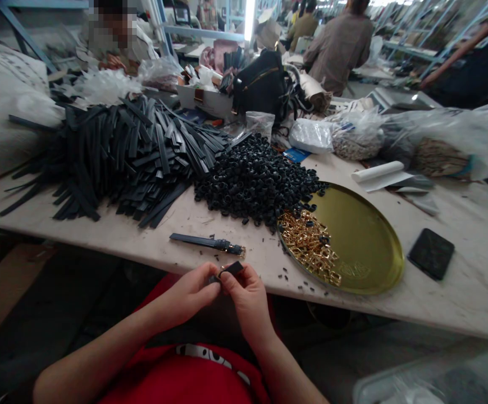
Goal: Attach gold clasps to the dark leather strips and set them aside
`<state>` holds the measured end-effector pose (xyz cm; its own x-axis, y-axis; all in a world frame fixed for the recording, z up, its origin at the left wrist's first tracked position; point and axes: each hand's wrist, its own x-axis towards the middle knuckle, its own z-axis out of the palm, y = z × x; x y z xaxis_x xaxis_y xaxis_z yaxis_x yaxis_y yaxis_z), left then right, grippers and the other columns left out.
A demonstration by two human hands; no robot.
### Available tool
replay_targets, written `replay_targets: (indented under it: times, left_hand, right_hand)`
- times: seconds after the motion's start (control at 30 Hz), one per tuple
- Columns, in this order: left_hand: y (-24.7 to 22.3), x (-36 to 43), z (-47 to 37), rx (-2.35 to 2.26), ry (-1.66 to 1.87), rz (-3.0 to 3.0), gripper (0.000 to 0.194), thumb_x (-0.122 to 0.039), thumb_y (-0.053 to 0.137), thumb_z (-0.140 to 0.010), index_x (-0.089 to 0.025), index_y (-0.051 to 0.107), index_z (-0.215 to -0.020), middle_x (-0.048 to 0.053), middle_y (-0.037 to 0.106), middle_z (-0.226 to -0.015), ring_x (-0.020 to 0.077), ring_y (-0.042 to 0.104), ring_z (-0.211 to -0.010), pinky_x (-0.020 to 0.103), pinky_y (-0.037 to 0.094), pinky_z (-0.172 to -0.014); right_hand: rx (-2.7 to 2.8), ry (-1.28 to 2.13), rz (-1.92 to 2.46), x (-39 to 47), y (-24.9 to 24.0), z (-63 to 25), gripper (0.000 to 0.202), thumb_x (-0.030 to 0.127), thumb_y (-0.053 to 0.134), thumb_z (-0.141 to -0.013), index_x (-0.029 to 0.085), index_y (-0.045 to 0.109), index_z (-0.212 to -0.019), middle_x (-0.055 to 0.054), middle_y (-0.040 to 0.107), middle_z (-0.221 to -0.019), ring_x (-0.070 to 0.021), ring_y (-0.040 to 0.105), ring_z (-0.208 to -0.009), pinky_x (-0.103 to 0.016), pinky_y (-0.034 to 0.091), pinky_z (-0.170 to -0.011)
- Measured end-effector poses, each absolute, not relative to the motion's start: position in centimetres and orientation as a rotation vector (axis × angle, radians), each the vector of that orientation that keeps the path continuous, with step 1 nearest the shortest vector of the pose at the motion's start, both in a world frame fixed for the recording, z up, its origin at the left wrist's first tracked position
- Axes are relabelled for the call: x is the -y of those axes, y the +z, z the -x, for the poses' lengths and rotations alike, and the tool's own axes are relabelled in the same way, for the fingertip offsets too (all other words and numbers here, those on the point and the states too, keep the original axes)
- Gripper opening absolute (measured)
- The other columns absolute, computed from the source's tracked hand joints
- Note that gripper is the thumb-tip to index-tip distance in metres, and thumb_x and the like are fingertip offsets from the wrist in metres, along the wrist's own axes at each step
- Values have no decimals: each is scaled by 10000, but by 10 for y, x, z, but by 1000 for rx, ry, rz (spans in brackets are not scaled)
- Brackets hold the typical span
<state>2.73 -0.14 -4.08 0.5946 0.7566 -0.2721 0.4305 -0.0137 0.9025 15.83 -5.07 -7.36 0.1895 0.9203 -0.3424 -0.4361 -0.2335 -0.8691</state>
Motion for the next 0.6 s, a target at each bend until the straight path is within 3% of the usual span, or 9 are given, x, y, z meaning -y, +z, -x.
replay_targets:
  times: [0.23,0.37,0.6]
  left_hand:
    - [-50,5,-26,-956,321,-1417,249,-403,432,-818,-162,480,-777,-41,501,-591,70,418,-486,175,331,-447]
    - [-48,11,-25,-972,304,-1300,225,-387,448,-800,-164,459,-772,-40,523,-611,45,368,-409,160,287,-376]
    - [-42,18,-23,-939,339,-1197,191,-340,496,-758,-165,431,-717,-38,533,-601,37,381,-416,159,285,-401]
  right_hand:
    - [662,1296,1349,57,-69,-156,237,397,631,-723,165,580,-723,29,559,-622,-89,480,-566,-210,388,-541]
    - [702,1248,1376,62,-68,-155,247,413,593,-752,171,556,-722,32,535,-600,-89,470,-543,-211,380,-521]
    - [768,1156,1408,69,-67,-154,260,425,587,-756,175,531,-711,35,522,-582,-94,470,-536,-214,374,-512]
